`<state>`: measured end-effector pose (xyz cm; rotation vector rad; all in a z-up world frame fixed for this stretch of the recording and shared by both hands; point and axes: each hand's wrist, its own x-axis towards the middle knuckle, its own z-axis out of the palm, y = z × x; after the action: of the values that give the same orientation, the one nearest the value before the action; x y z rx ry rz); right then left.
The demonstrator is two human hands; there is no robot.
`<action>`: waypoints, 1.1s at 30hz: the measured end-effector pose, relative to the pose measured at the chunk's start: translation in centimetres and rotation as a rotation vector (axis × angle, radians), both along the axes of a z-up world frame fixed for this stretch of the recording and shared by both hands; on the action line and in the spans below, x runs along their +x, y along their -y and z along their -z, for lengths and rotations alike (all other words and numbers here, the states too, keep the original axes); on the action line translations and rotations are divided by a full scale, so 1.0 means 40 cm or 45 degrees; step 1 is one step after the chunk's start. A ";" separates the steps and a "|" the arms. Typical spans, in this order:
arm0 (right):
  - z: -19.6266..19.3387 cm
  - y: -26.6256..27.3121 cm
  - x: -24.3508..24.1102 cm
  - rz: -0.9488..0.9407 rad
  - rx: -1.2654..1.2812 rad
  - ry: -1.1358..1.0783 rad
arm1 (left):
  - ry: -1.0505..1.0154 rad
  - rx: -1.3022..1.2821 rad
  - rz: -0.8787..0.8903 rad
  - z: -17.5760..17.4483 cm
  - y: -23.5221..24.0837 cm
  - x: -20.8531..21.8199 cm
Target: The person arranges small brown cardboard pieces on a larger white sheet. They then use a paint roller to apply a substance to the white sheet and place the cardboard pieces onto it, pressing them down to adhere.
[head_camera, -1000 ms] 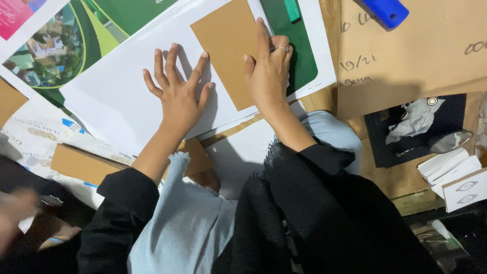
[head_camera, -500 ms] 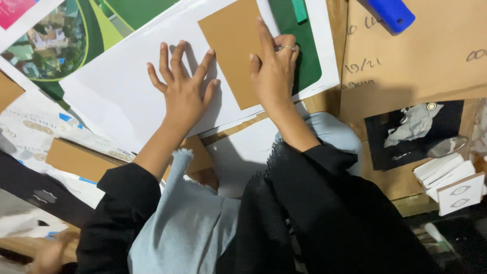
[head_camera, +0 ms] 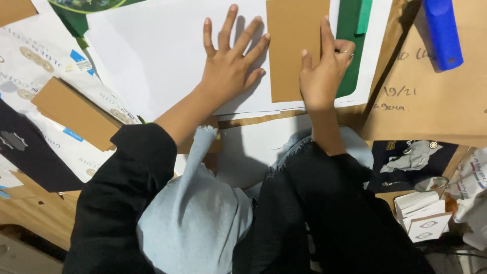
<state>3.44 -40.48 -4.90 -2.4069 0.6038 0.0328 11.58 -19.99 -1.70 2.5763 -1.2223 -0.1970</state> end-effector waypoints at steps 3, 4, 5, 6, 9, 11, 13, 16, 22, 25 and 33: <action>-0.002 0.004 0.001 0.000 0.029 -0.009 | 0.227 0.180 0.068 0.018 -0.009 -0.005; -0.001 0.005 0.000 0.004 0.039 -0.010 | 0.392 0.335 0.100 0.024 -0.011 -0.007; -0.001 0.004 0.000 0.001 0.038 -0.011 | 0.391 0.334 0.098 0.021 -0.011 -0.004; 0.000 0.004 0.000 0.006 0.033 -0.012 | 0.432 0.362 0.107 0.018 -0.011 -0.001; -0.004 0.003 0.003 0.021 0.037 -0.036 | 0.470 0.408 0.106 0.017 -0.007 -0.002; -0.007 0.002 0.003 0.035 0.043 -0.060 | 0.467 0.422 0.099 0.020 -0.006 -0.004; -0.010 0.001 0.004 0.031 0.032 -0.069 | 0.424 0.398 0.108 0.022 -0.005 -0.004; -0.003 0.003 0.003 0.019 0.031 -0.052 | 0.380 0.371 0.105 0.028 -0.006 -0.003; -0.018 -0.010 0.018 0.003 -0.086 -0.035 | -0.216 0.093 0.090 -0.015 0.007 0.011; -0.038 -0.016 0.029 -0.013 -0.163 0.002 | -0.458 0.139 0.075 -0.051 0.008 0.022; -0.018 0.013 0.016 0.132 0.052 0.083 | -0.114 0.036 0.189 -0.033 -0.091 -0.066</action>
<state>4.09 -41.00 -4.19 -2.3244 0.6896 -0.0765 8.94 -16.34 -0.36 2.4719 -1.3876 -0.3587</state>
